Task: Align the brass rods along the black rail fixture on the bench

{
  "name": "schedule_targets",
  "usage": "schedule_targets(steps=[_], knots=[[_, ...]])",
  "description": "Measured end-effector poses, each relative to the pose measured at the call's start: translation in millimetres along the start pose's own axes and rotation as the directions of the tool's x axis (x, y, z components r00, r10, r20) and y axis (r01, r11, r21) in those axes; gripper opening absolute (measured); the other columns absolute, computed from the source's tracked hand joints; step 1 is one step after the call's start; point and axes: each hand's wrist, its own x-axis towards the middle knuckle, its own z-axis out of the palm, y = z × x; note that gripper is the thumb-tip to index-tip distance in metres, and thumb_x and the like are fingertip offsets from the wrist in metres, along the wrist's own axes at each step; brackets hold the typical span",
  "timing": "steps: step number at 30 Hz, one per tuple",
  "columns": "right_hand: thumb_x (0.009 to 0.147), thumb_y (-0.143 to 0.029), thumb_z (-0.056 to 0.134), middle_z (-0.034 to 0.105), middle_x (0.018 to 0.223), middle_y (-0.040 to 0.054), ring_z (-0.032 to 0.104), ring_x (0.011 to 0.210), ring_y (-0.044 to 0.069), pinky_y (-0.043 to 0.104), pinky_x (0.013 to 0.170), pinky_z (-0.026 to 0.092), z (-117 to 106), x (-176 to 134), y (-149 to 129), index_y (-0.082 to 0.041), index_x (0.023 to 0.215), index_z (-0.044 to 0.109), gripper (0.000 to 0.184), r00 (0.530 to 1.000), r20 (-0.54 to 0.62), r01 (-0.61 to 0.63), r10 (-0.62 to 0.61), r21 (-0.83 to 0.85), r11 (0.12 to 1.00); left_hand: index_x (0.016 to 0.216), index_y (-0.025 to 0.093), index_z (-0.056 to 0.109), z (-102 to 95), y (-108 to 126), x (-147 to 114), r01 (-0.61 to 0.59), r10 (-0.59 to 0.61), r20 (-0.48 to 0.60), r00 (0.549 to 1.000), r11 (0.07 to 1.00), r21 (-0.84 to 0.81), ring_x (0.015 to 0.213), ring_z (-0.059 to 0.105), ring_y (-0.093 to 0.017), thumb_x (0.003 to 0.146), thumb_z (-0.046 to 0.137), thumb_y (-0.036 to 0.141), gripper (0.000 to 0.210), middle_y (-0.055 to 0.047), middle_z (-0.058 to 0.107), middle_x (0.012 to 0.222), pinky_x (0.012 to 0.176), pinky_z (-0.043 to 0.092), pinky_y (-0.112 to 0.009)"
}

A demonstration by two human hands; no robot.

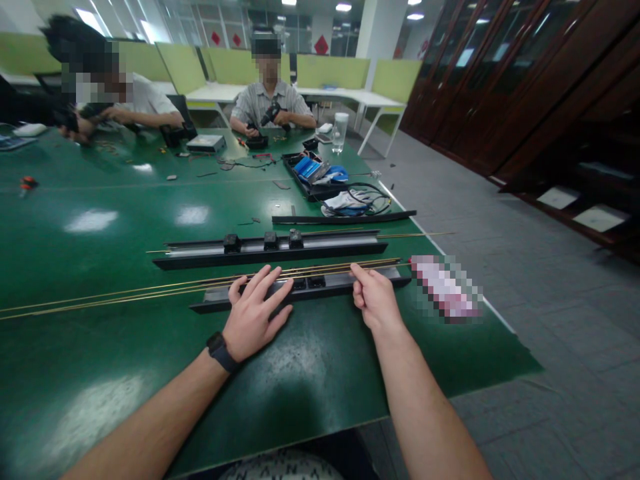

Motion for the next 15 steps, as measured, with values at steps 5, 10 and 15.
schedule_targets(steps=[5,10,15], knots=[[0.069,-0.044,0.088,0.047,0.042,-0.0060,0.034,0.028,0.004,0.015,0.027,0.020,0.2,0.7,1.4,-0.016,0.074,0.063,0.037,1.000,-0.027,0.002,-0.002,-0.005,1.000,0.141,0.033,0.056,-0.8,0.4,0.1,-0.001,0.001,-0.003,1.000,1.000,0.004,0.146,0.040,-0.030,0.096,0.058,0.040,0.045,-0.008,0.048,0.155,0.115,0.021,-0.054],[0.070,-0.042,0.086,0.051,0.043,-0.0049,0.034,0.028,0.005,0.015,0.027,0.019,0.5,-1.6,-2.6,-0.016,0.079,0.065,0.035,1.000,0.004,-0.004,0.004,-0.018,1.000,0.141,0.032,0.056,-1.0,0.8,0.5,0.001,-0.001,-0.006,1.000,1.000,-0.004,0.146,0.041,-0.031,0.095,0.059,0.039,0.046,-0.009,0.049,0.155,0.116,0.021,-0.054],[0.067,-0.035,0.087,0.051,0.044,-0.0050,0.035,0.028,0.004,0.015,0.027,0.021,-0.6,-1.3,-3.6,-0.017,0.074,0.061,0.033,1.000,0.010,-0.025,0.025,0.005,1.000,0.142,0.034,0.055,-1.6,0.4,0.3,0.000,0.000,-0.005,1.000,1.000,-0.010,0.145,0.041,-0.032,0.094,0.060,0.037,0.048,-0.008,0.049,0.155,0.116,0.022,-0.054]])
